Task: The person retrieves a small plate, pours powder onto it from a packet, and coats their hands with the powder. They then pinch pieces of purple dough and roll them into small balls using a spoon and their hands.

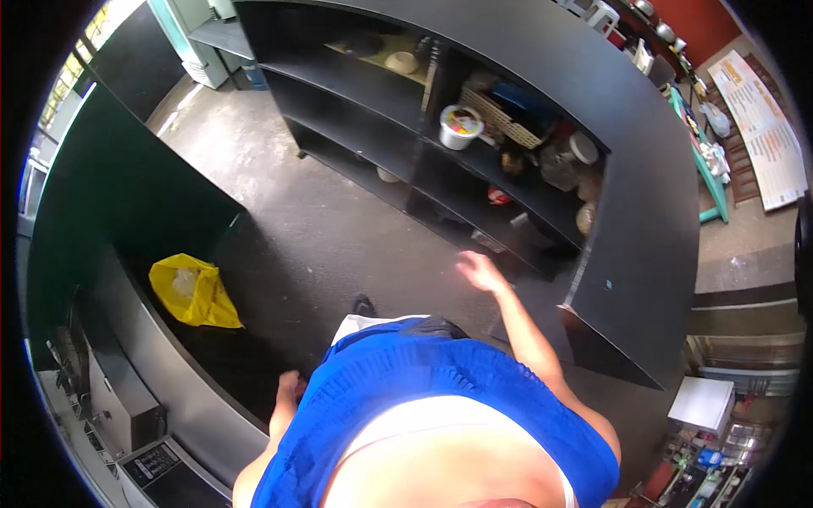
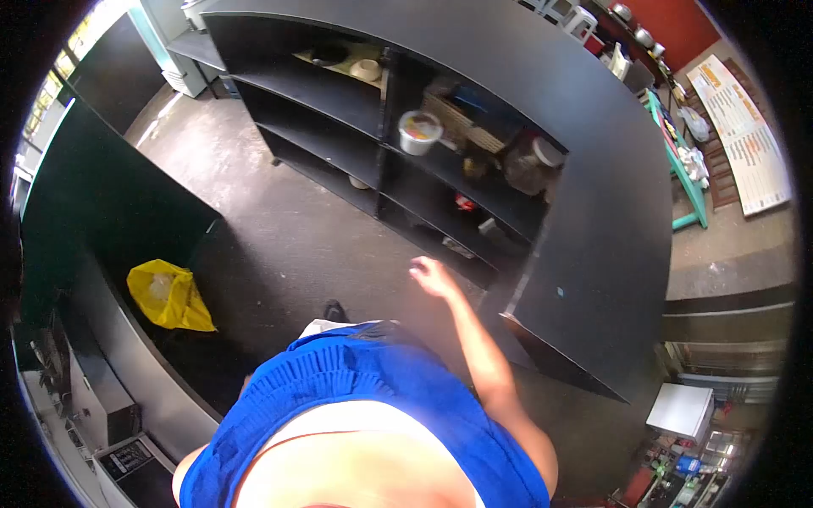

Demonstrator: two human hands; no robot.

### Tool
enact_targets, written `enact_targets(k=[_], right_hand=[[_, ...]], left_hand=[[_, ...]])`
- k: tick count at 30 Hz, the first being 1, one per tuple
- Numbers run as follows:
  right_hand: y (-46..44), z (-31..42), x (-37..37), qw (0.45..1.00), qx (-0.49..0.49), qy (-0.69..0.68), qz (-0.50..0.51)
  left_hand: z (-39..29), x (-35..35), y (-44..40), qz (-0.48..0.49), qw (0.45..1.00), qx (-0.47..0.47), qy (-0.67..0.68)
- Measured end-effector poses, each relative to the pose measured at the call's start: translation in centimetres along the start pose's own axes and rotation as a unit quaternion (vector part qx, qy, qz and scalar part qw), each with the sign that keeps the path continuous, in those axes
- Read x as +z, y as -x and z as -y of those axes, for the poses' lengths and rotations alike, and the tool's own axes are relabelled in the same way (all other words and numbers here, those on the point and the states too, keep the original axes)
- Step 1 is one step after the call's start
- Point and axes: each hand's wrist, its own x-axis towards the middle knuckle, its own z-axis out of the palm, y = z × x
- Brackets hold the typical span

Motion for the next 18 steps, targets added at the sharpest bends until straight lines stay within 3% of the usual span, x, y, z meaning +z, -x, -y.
enact_targets(k=[1,2,3,4,5,6,9,11,14,18], right_hand=[[-1.0,-0.5,0.8,0.999,-0.032,0.012,-0.038],[-1.8,0.0,1.0,0.999,0.001,-0.046,-0.03],[-2.6,0.0,1.5,0.998,0.022,-0.05,-0.032],[-2.7,-0.1,1.7,0.997,0.038,-0.058,-0.035],[-3.1,-0.2,2.0,0.996,0.055,-0.065,-0.039],[-3.2,-0.6,2.4,0.995,0.056,-0.066,-0.042],[-3.0,-2.3,3.9,0.972,0.181,-0.143,-0.041],[-2.4,-5.1,5.2,0.935,0.273,-0.219,-0.049],[-1.2,-9.3,7.0,0.889,0.366,-0.263,-0.083],[-0.9,-11.8,8.4,0.832,0.434,-0.309,-0.154]], left_hand=[[-4.9,-1.3,-0.7,-0.013,0.967,0.193,-0.167],[-10.2,-2.1,-1.5,-0.024,0.868,0.373,-0.327],[-15.3,-1.8,-2.4,-0.031,0.955,0.237,-0.175],[-19.3,-2.1,-3.6,-0.056,0.877,0.374,-0.297],[-24.2,-1.0,-2.8,-0.007,0.924,0.364,-0.114],[-28.9,1.0,0.1,-0.016,0.924,0.373,-0.087],[-41.3,7.0,1.5,0.035,0.895,0.433,-0.102],[-48.2,11.6,0.8,0.108,0.862,0.483,-0.113],[-55.6,18.7,5.7,0.053,0.779,0.572,-0.253],[-61.5,24.6,9.3,0.065,0.703,0.639,-0.305]])
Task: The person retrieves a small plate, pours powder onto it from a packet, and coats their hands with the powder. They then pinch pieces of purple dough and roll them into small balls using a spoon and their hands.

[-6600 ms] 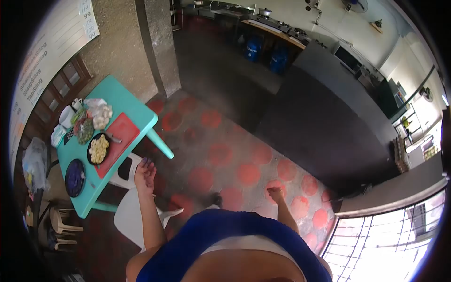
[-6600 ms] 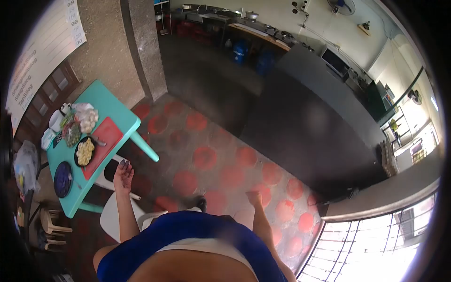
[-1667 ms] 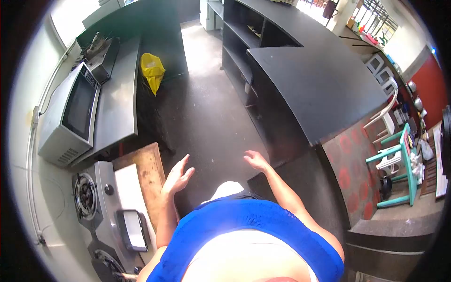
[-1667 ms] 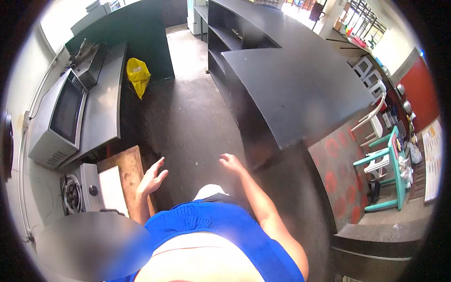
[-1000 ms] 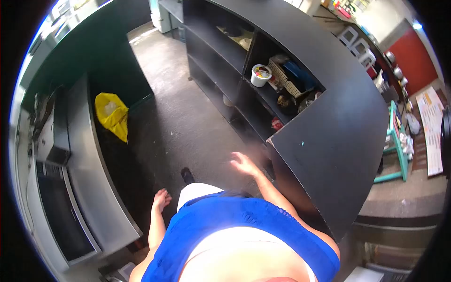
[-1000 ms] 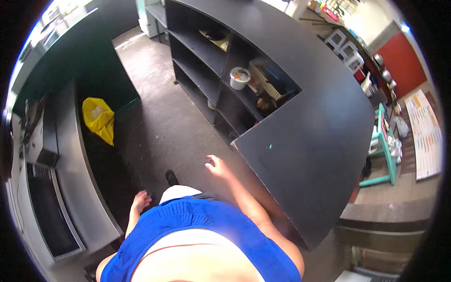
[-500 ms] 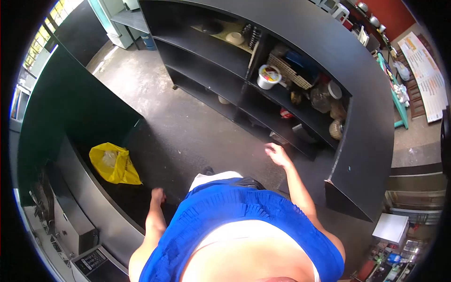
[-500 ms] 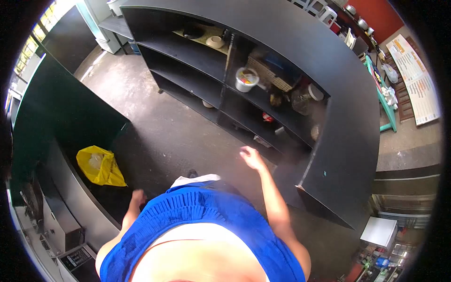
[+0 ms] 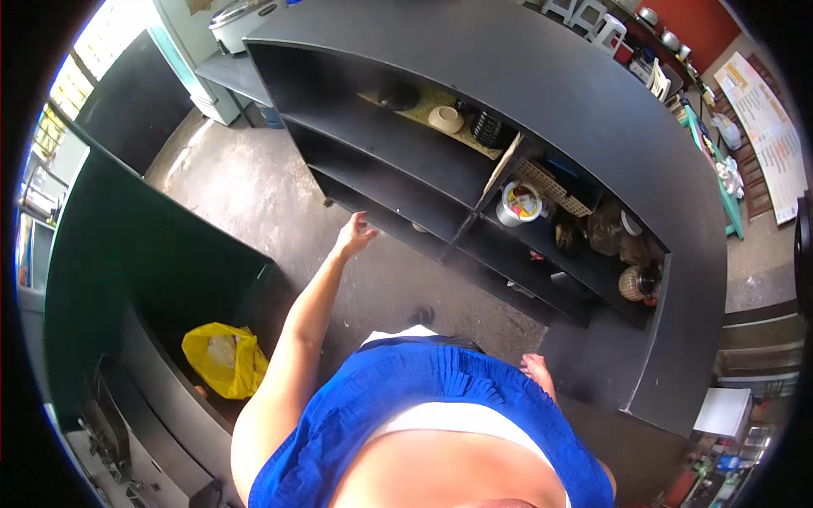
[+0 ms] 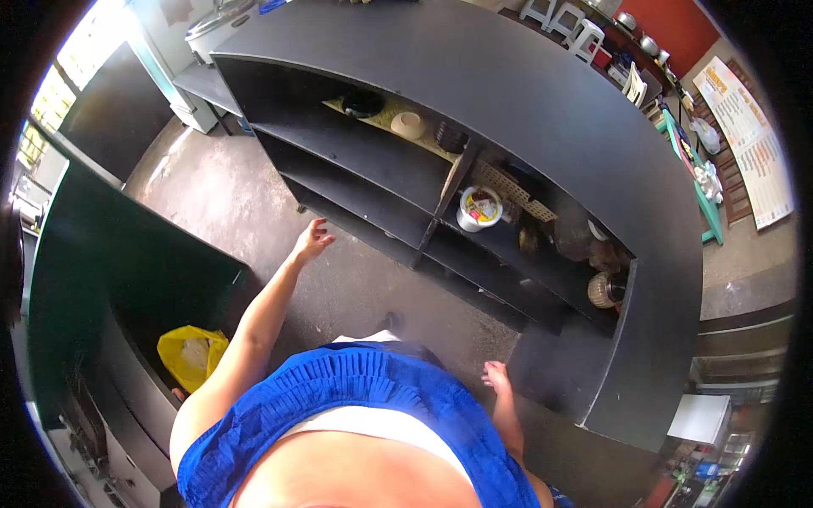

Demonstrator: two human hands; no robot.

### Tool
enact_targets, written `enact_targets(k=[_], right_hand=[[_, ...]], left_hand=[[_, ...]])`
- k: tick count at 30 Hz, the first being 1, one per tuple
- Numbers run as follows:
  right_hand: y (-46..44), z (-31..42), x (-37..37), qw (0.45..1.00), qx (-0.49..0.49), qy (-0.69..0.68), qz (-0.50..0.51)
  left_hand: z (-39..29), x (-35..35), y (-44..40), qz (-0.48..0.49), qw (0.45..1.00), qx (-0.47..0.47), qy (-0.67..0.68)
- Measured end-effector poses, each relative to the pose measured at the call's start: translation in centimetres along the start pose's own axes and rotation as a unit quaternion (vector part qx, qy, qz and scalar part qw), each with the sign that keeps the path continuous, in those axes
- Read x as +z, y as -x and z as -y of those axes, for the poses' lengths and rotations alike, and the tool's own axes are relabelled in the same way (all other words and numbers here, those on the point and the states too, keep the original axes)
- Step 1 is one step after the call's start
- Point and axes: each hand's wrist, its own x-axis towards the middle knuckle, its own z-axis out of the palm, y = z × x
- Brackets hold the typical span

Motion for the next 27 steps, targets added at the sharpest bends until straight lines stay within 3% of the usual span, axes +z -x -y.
enact_targets(k=[1,3,5,11,15,16,17,18,20,21,22,23,24,26,27], right_hand=[[-0.6,-0.6,0.1,1.0,0.001,-0.005,0.0],[-1.6,0.4,0.8,0.993,0.002,0.118,-0.023],[-1.8,1.3,2.2,0.993,0.023,0.104,-0.059],[1.7,5.9,7.9,0.989,-0.02,0.039,-0.144],[-0.3,-0.8,11.7,0.97,0.022,-0.114,-0.213],[-0.2,-2.6,13.2,0.947,-0.157,0.032,-0.278],[0.0,-3.4,14.4,0.87,-0.316,0.189,-0.329],[1.0,-3.7,15.3,0.87,-0.299,0.174,-0.35],[3.3,-3.8,17.4,0.841,-0.17,0.479,-0.186],[5.3,-1.9,19.1,0.848,-0.157,0.466,-0.197],[7.9,1.1,20.7,0.968,-0.035,0.086,-0.233],[9.7,2.8,22.2,0.917,0.085,-0.312,-0.233],[10.3,2.7,23.5,0.91,0.092,-0.324,-0.242],[10.0,0.6,25.6,0.94,0.06,-0.178,-0.283],[9.2,-1.7,26.4,0.937,0.066,-0.184,-0.291]], left_hand=[[-1.0,-0.2,-1.3,-0.001,0.999,0.035,-0.032],[-2.2,-1.2,-5.1,-0.002,0.991,0.097,-0.095],[-3.3,-1.8,-8.8,0.001,0.975,0.156,-0.156],[-7.5,-3.4,-23.3,0.007,0.925,0.225,-0.307],[-10.1,-3.0,-34.2,-0.01,0.865,0.279,-0.417],[-12.9,-3.6,-34.9,0.092,0.834,0.185,-0.512],[-9.4,-2.3,-39.6,0.088,0.877,0.219,-0.418],[-10.5,-3.4,-39.9,0.196,0.937,0.148,-0.25],[-10.1,-3.8,-40.7,0.211,0.923,0.151,-0.283],[-9.8,-4.2,-40.6,0.205,0.913,0.153,-0.318],[-9.8,-4.3,-40.8,0.201,0.905,0.153,-0.343],[-10.5,-4.5,-41.0,0.202,0.9,0.153,-0.354],[-10.0,-4.7,-41.1,0.196,0.895,0.152,-0.371],[-9.9,-5.1,-41.5,0.197,0.889,0.152,-0.383],[-9.9,-5.2,-41.7,0.193,0.888,0.152,-0.388]])
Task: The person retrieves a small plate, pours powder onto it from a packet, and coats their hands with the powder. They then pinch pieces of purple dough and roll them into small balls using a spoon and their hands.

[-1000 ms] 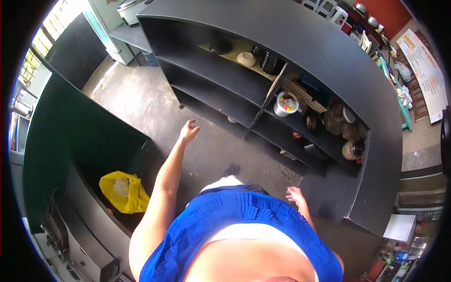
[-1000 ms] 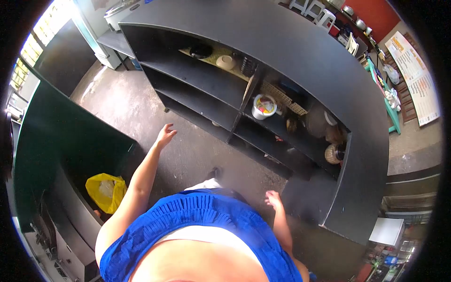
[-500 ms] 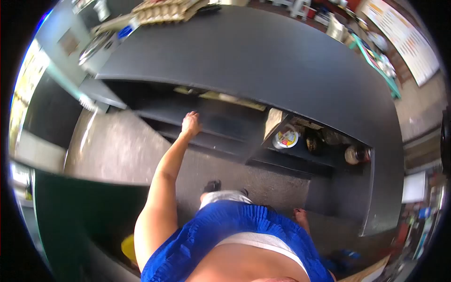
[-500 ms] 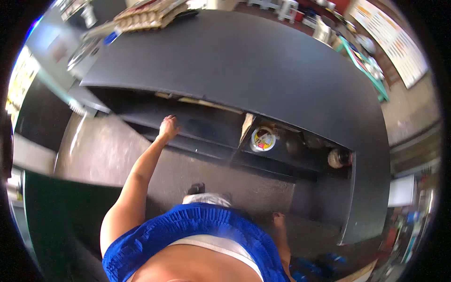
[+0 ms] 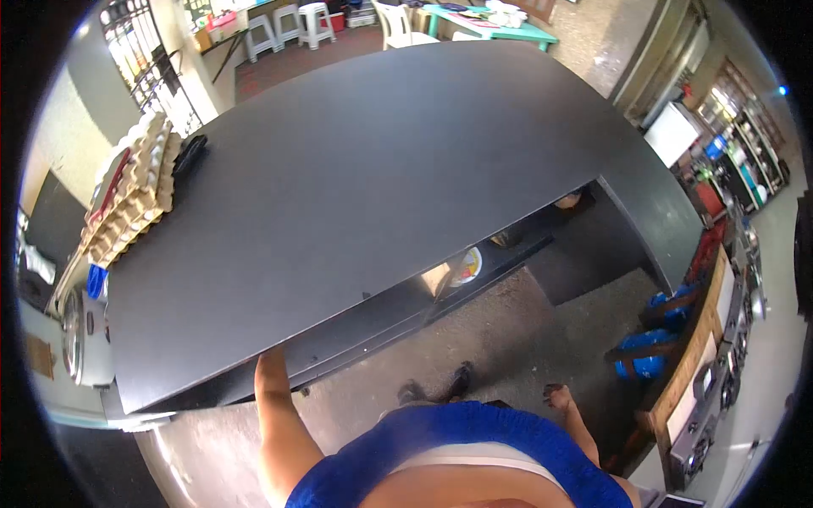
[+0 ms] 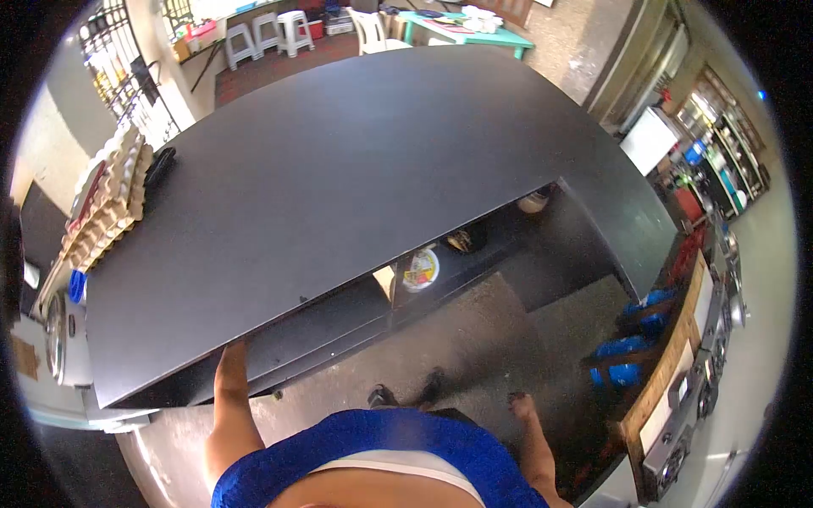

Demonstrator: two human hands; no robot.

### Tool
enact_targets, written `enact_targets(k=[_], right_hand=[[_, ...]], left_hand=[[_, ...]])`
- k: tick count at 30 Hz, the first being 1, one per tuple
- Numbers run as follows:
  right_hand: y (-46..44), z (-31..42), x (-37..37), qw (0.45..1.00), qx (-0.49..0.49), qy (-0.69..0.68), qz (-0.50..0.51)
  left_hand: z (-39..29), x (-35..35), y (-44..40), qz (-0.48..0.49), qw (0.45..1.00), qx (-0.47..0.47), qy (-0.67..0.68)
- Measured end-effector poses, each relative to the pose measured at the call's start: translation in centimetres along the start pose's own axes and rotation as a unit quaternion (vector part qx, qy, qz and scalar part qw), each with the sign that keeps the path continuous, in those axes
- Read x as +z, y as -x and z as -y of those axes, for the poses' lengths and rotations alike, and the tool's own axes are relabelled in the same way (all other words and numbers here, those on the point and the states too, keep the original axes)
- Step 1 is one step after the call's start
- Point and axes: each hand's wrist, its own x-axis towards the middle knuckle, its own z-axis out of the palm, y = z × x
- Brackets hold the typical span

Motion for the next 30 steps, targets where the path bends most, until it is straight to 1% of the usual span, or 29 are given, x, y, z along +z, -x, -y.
enact_targets(k=[2,3,5,6,7,8,9,10,11,12,13,14,15,17,18,19,20,21,22,23,24,26,27,29,30], right_hand=[[-1.8,-4.6,0.9,0.996,-0.048,0.071,0.023],[-1.3,-5.0,1.4,0.997,-0.043,0.066,0.019],[-0.4,-5.7,2.2,0.988,-0.142,0.053,-0.041],[-0.3,-5.2,2.2,0.989,-0.137,0.047,-0.043],[-0.3,-4.2,1.7,0.996,-0.029,-0.076,0.028],[0.0,-3.7,1.4,0.972,0.077,-0.196,0.099],[0.4,-4.0,1.3,0.971,0.079,-0.204,0.096],[0.5,-4.3,1.3,0.995,-0.004,-0.053,0.079],[0.5,-4.4,1.8,0.99,-0.087,0.099,0.058],[1.7,-2.4,2.3,0.991,-0.085,0.086,0.055],[3.3,-0.6,2.0,1.0,-0.004,0.013,0.014],[5.0,1.7,1.6,0.995,0.077,-0.059,-0.029],[5.9,3.0,1.1,0.994,0.081,-0.07,-0.033],[8.2,5.2,0.2,0.994,0.101,-0.016,-0.046],[8.0,3.8,0.3,0.992,0.107,-0.025,-0.055],[7.2,1.2,0.4,0.99,0.021,0.127,-0.054],[6.6,-1.4,0.3,0.957,-0.064,0.278,-0.049],[7.2,-1.9,0.3,0.958,-0.056,0.275,-0.055],[7.8,-1.9,0.5,0.982,0.027,0.176,-0.063],[8.4,-2.0,0.8,0.989,0.108,0.073,-0.069],[9.1,-2.7,1.1,0.989,0.113,0.069,-0.07],[10.2,-3.8,2.0,0.994,-0.003,-0.062,-0.09],[11.1,-2.9,2.1,0.993,0.0,-0.069,-0.092],[13.1,-0.7,1.8,0.987,0.113,-0.085,-0.074],[12.2,-2.7,2.0,0.987,0.115,-0.088,-0.074]], left_hand=[[0.2,-0.2,-0.1,-0.002,1.0,-0.003,-0.007],[0.5,-0.2,-0.2,-0.003,1.0,-0.003,-0.01],[0.7,-0.3,-0.4,-0.004,1.0,-0.005,-0.019],[0.8,-0.4,-0.4,-0.004,1.0,-0.003,-0.022],[1.0,-0.5,-0.4,-0.006,1.0,-0.003,-0.023],[1.1,-0.5,-0.5,-0.007,1.0,-0.004,-0.026],[1.1,-0.6,-0.6,-0.008,1.0,-0.003,-0.029],[1.2,-0.9,-0.7,-0.01,0.999,-0.002,-0.031],[1.2,-1.1,-0.9,-0.01,0.999,0.0,-0.033],[1.4,-1.2,-1.0,-0.011,0.999,0.002,-0.036],[1.8,-1.1,-1.2,-0.01,0.999,0.004,-0.038],[1.8,-1.1,-1.4,-0.01,0.999,0.006,-0.041],[1.8,-1.3,-1.5,-0.01,0.999,0.008,-0.042],[1.5,-1.6,-1.9,-0.012,0.999,0.016,-0.047],[1.5,-1.7,-2.2,-0.013,0.999,0.017,-0.05],[1.5,-1.8,-2.4,-0.014,0.998,0.02,-0.051],[1.6,-1.7,-2.8,-0.015,0.998,0.022,-0.054],[1.4,-1.9,-2.9,-0.015,0.998,0.023,-0.053],[1.4,-2.0,-3.0,-0.015,0.998,0.023,-0.056],[1.5,-2.1,-3.2,-0.016,0.998,0.025,-0.056],[1.5,-2.0,-3.3,-0.017,0.998,0.025,-0.058],[1.5,-2.1,-3.6,-0.02,0.997,0.025,-0.063],[1.5,-2.2,-3.7,-0.021,0.997,0.027,-0.065],[1.4,-2.2,-3.9,-0.022,0.997,0.029,-0.068],[1.4,-2.2,-3.9,-0.022,0.997,0.029,-0.069]])
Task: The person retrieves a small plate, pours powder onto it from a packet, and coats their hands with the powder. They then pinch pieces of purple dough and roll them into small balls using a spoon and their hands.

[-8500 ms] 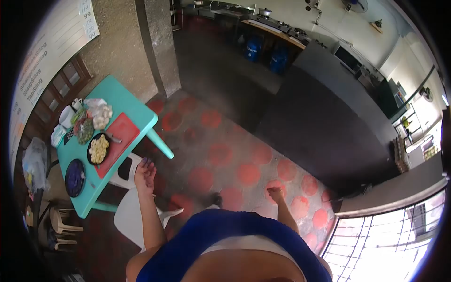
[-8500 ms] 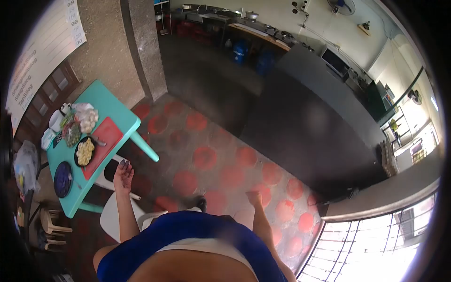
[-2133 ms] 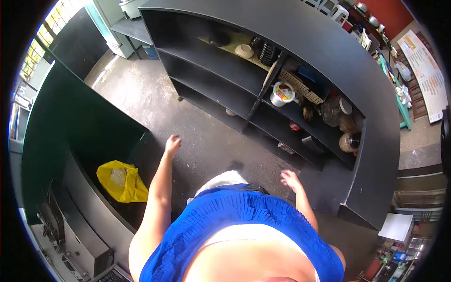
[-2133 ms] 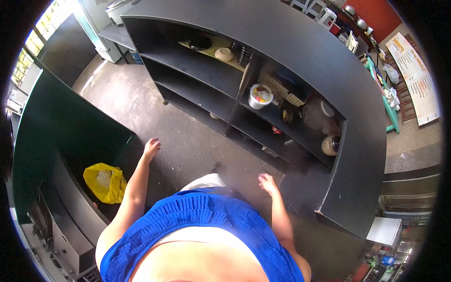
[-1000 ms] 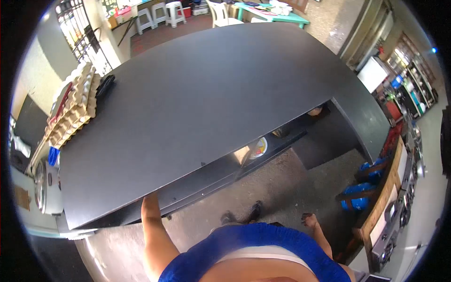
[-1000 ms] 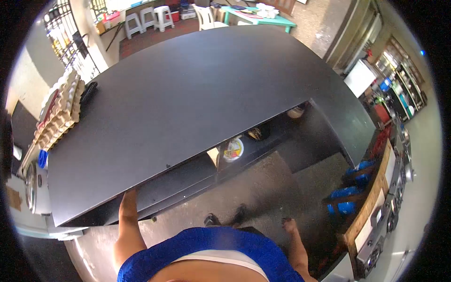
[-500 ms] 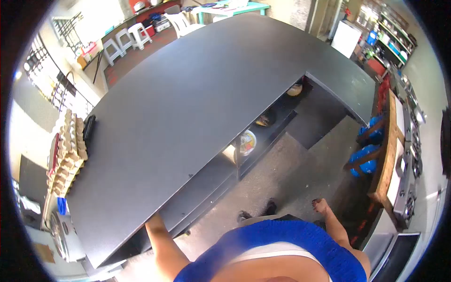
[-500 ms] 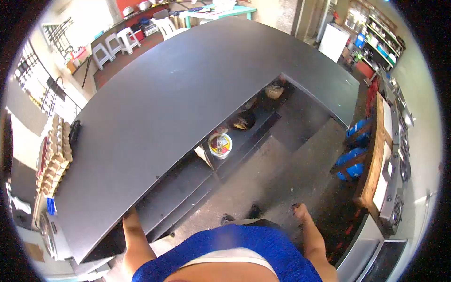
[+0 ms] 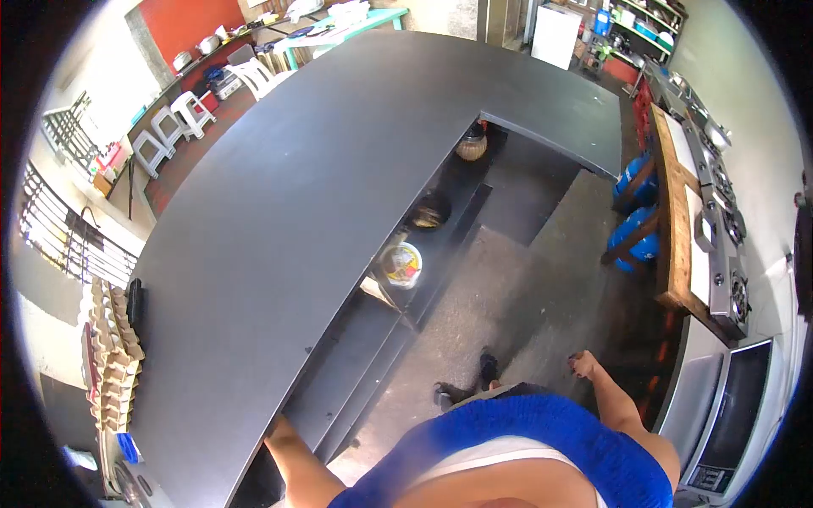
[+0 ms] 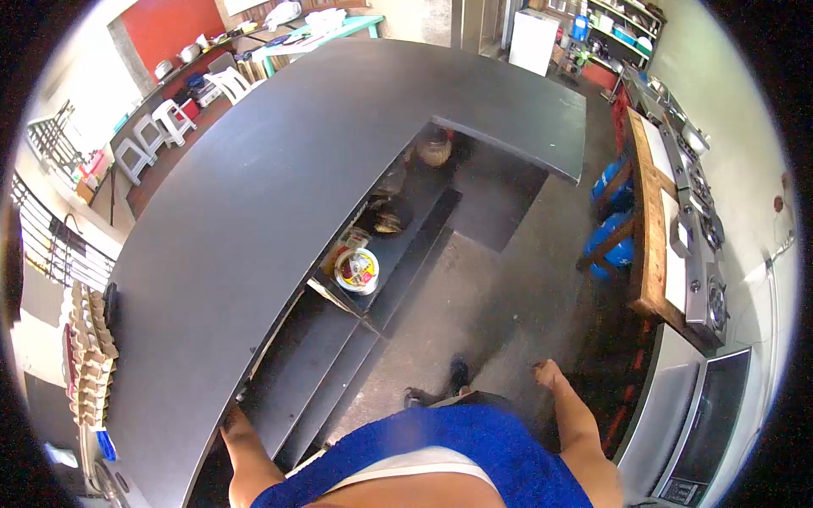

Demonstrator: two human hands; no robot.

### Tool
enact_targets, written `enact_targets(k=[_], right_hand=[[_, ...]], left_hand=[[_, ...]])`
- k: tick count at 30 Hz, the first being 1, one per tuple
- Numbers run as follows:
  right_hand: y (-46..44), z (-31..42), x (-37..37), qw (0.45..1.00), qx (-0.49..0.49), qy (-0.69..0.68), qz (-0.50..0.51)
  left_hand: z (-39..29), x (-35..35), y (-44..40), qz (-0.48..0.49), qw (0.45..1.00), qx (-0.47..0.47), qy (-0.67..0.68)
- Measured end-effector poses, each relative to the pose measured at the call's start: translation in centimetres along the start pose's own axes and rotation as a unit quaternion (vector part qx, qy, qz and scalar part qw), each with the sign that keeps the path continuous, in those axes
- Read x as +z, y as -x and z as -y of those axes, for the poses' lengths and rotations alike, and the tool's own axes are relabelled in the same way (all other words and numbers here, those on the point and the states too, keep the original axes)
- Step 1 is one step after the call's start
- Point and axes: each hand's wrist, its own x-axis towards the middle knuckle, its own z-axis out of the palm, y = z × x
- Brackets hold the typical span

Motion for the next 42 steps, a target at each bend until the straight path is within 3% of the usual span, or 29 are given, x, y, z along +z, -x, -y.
enact_targets(k=[1,2,3,5,9,13,17,18,19,20,22,23,24,25,27,29,32,34,36,37,39,40,42], right_hand=[[-3.3,-4.1,0.0,0.982,-0.139,0.117,0.043],[-5.0,-6.3,0.1,0.93,-0.274,0.229,0.084],[-4.3,-5.3,0.3,0.931,-0.273,0.226,0.084],[-1.9,-0.7,0.6,0.998,-0.019,0.051,-0.036],[-1.2,2.8,-0.5,0.995,-0.031,0.086,-0.042],[-1.3,3.6,-1.4,0.999,-0.035,0.028,-0.021],[-2.1,4.1,-3.4,1.0,-0.027,-0.008,-0.009],[-2.9,4.2,-4.2,1.0,-0.022,-0.015,-0.011],[-4.0,3.9,-4.9,1.0,-0.01,-0.01,-0.003],[-5.0,3.4,-5.6,1.0,-0.001,-0.002,0.006],[-7.4,2.6,-7.1,0.999,-0.033,-0.03,-0.001],[-8.3,2.3,-8.1,0.996,-0.066,-0.057,-0.004],[-8.2,2.9,-9.8,0.996,-0.071,-0.063,0.003],[-7.9,4.2,-11.9,0.995,-0.076,-0.067,0.01],[-9.7,3.2,-15.5,0.984,-0.149,-0.092,0.018],[-9.3,3.3,-20.2,0.981,-0.155,-0.113,0.003],[-11.4,0.6,-25.6,0.976,-0.158,-0.148,-0.005],[-13.0,-1.1,-29.0,0.973,-0.175,-0.15,-0.011],[-12.5,-0.7,-32.5,0.911,-0.143,-0.376,0.094],[-11.9,-0.1,-34.4,0.91,-0.138,-0.379,0.091],[-10.7,1.0,-38.0,0.795,-0.049,-0.592,0.119],[-10.2,1.4,-39.7,0.794,-0.046,-0.596,0.115],[-10.5,1.7,-42.9,0.715,-0.053,-0.692,0.084]], left_hand=[[-0.1,-0.2,0.0,0.0,1.0,-0.001,-0.002],[-0.1,-0.3,0.0,-0.002,1.0,0.0,-0.003],[-0.1,-0.4,-0.1,-0.003,1.0,0.0,-0.004],[-0.1,-0.4,-0.3,-0.006,1.0,0.003,-0.006],[-0.1,-0.5,-0.4,-0.01,1.0,0.006,-0.011],[-0.6,-1.4,0.3,-0.044,0.998,0.034,-0.012],[-2.8,-2.1,4.0,-0.118,0.983,0.138,0.034],[-5.0,-2.7,6.3,-0.09,0.982,0.163,0.04],[-9.6,-5.1,11.3,0.006,0.991,0.136,0.003],[-10.9,-4.1,12.4,0.062,0.962,0.258,0.069],[-22.3,-6.7,21.4,0.117,0.939,0.316,0.064],[-26.3,-5.8,23.5,0.18,0.925,0.329,0.059],[-30.5,-4.5,26.1,0.172,0.898,0.399,0.073],[-34.5,-2.6,27.7,0.246,0.876,0.401,0.108],[-43.4,0.5,32.3,0.231,0.827,0.501,0.109],[-52.2,3.2,37.3,0.274,0.801,0.522,0.107],[-64.0,6.1,45.3,0.29,0.699,0.643,0.115],[-71.1,7.8,50.5,0.293,0.685,0.663,0.074],[-77.0,9.0,55.2,0.249,0.579,0.764,0.138],[-79.6,9.6,57.3,0.254,0.575,0.765,0.136],[-84.2,10.7,60.9,0.213,0.574,0.791,0.012],[-86.2,11.4,62.3,0.218,0.57,0.792,0.011],[-90.1,12.8,64.5,0.232,0.498,0.835,-0.003]])
